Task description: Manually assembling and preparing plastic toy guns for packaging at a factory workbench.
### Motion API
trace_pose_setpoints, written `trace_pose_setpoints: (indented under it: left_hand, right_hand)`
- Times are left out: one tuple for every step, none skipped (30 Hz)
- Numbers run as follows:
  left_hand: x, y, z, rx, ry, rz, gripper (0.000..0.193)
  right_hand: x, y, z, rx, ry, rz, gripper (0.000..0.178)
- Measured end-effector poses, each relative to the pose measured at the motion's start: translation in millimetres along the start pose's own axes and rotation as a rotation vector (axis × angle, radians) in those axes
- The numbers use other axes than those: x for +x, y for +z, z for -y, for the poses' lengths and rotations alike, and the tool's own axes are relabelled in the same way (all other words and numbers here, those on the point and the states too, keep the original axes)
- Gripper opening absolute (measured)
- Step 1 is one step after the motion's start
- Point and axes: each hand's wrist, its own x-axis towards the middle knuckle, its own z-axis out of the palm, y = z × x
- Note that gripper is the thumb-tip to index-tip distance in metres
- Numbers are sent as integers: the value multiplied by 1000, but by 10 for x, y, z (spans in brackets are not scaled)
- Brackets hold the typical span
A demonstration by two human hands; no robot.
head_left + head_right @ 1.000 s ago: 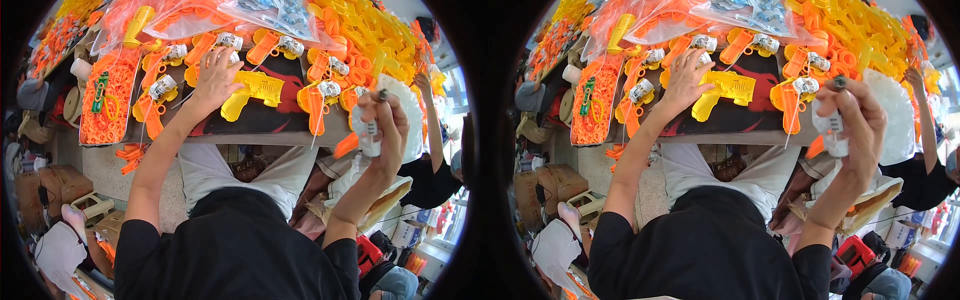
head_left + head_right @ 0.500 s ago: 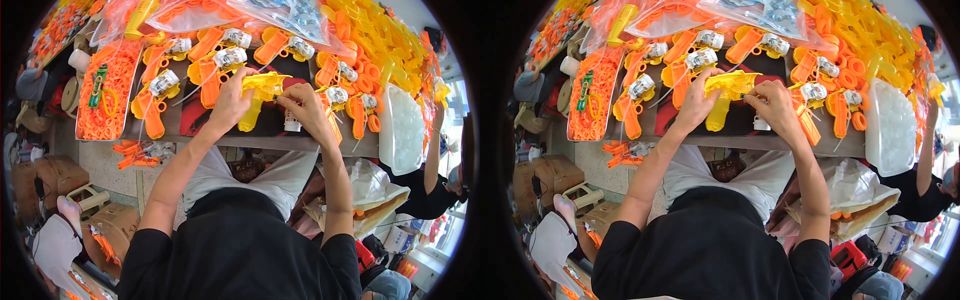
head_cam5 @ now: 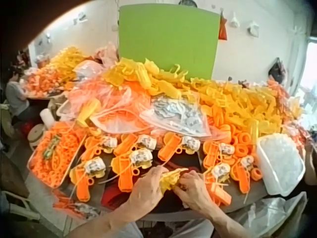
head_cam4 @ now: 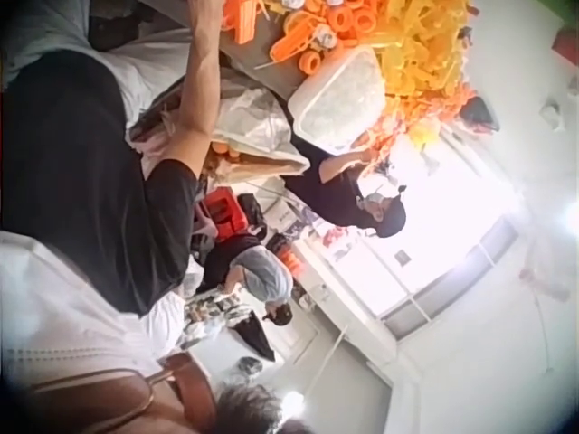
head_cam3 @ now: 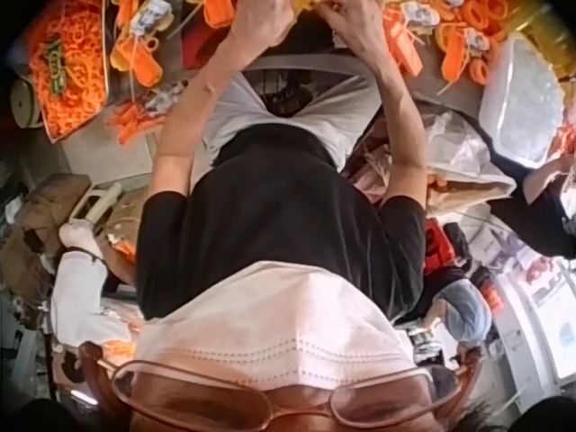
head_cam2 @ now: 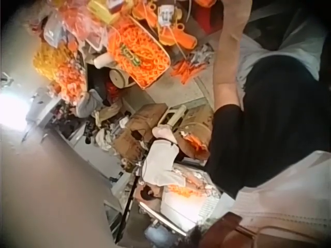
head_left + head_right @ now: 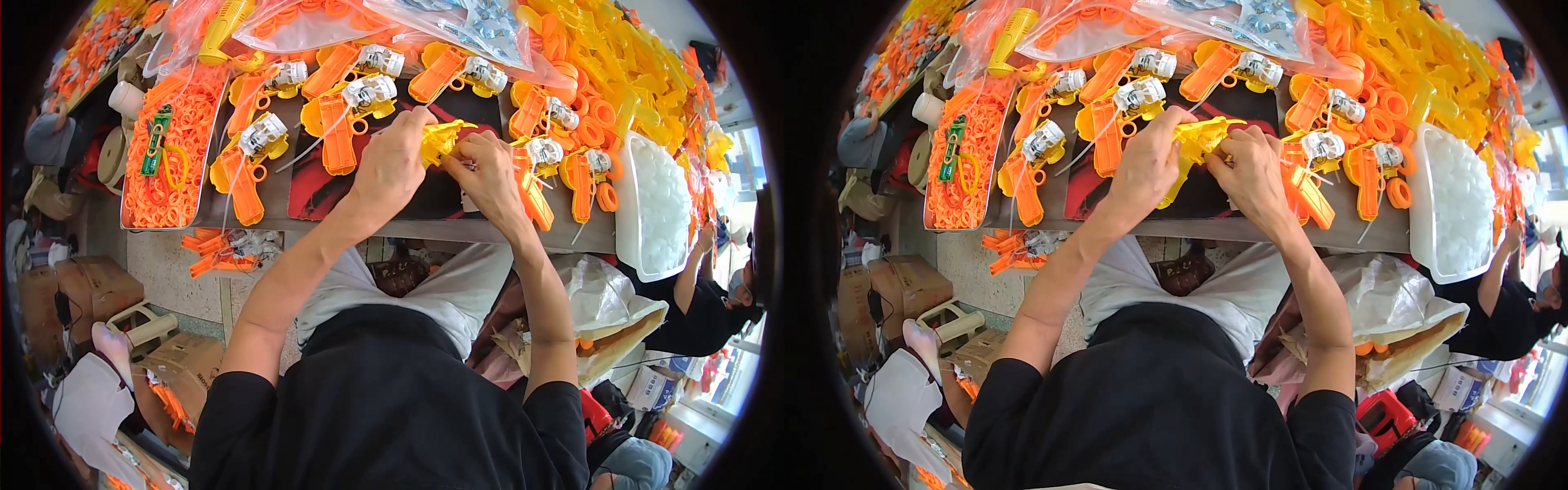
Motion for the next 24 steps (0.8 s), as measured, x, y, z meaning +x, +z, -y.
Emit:
trace_pose_setpoints:
  left_hand:
    - [12, 3, 23, -2, 3, 1, 28]
    - [35, -11, 95, -45, -6, 24, 28]
    - [60, -32, 163, -88, -15, 47, 28]
    - [80, -56, 226, -86, -13, 45, 28]
    - [97, -65, 272, -236, -129, 141, 31]
    - [112, -70, 318, -385, -247, 238, 33]
    - [123, -64, 383, -387, -243, 241, 33]
    - [142, -89, 439, -360, -197, 224, 32]
    - [142, -104, 480, -331, -150, 206, 31]
    - [119, -107, 507, -284, -164, 209, 32]
    - [128, -59, 450, -285, -158, 206, 32]
    - [98, 21, 355, 66, 11, -2, 32]
    - [61, 82, 277, 416, 179, -210, 33]
    - [-7, 114, 206, 414, 182, -208, 33]
    - [-76, 139, 146, 377, 147, -198, 30]
    - [-130, 169, 99, 337, 114, -185, 28]
    - [-178, 171, 94, 300, 78, -169, 26]
    - [-206, 170, 160, 287, 112, -193, 15]
    - [-240, 183, 205, 292, 104, -194, 15]
    - [-253, 169, 226, 327, 123, -205, 12]
    - [-231, 185, 215, 347, 152, -211, 10]
    - [-195, 222, 194, 338, 156, -209, 10]
    - [-177, 206, 190, 379, 122, -186, 11]
    - [-113, 250, 138, 389, 103, -153, 13]
  right_hand:
    - [20, -34, -29, -3, 2, -2, 19]
    - [62, -88, -70, 186, 144, 155, 20]
    - [100, -142, -113, 374, 286, 314, 22]
    - [133, -187, -152, 551, 342, 359, 26]
    - [177, -195, -182, 548, 346, 356, 26]
    - [237, -199, -220, 405, 308, 374, 28]
    - [261, -212, -232, 262, 270, 391, 29]
    - [355, -265, -96, 261, 368, 463, 30]
    - [371, -246, -75, 261, 363, 462, 30]
    - [381, -218, -60, 220, 355, 480, 31]
    - [393, -212, -82, 173, 350, 492, 32]
    - [351, -181, -95, 128, 334, 438, 33]
    - [344, -150, -102, 125, 331, 437, 33]
    - [323, -126, -73, 99, 354, 390, 34]
    - [313, -115, -58, 72, 378, 341, 34]
    - [304, -154, -72, 44, 302, 348, 32]
    - [243, -187, -54, 45, 311, 347, 32]
    - [163, -229, -20, 83, 202, 135, 31]
    - [60, -292, 13, 120, 95, -76, 31]
    - [-56, -399, 62, 106, 159, -127, 31]
    - [-226, -568, 87, 77, 233, -185, 33]
    - [-435, -686, 34, -83, 288, -191, 35]
    - [-600, -722, -32, -224, 330, -192, 38]
    - [-797, -801, -98, -242, 342, -197, 38]
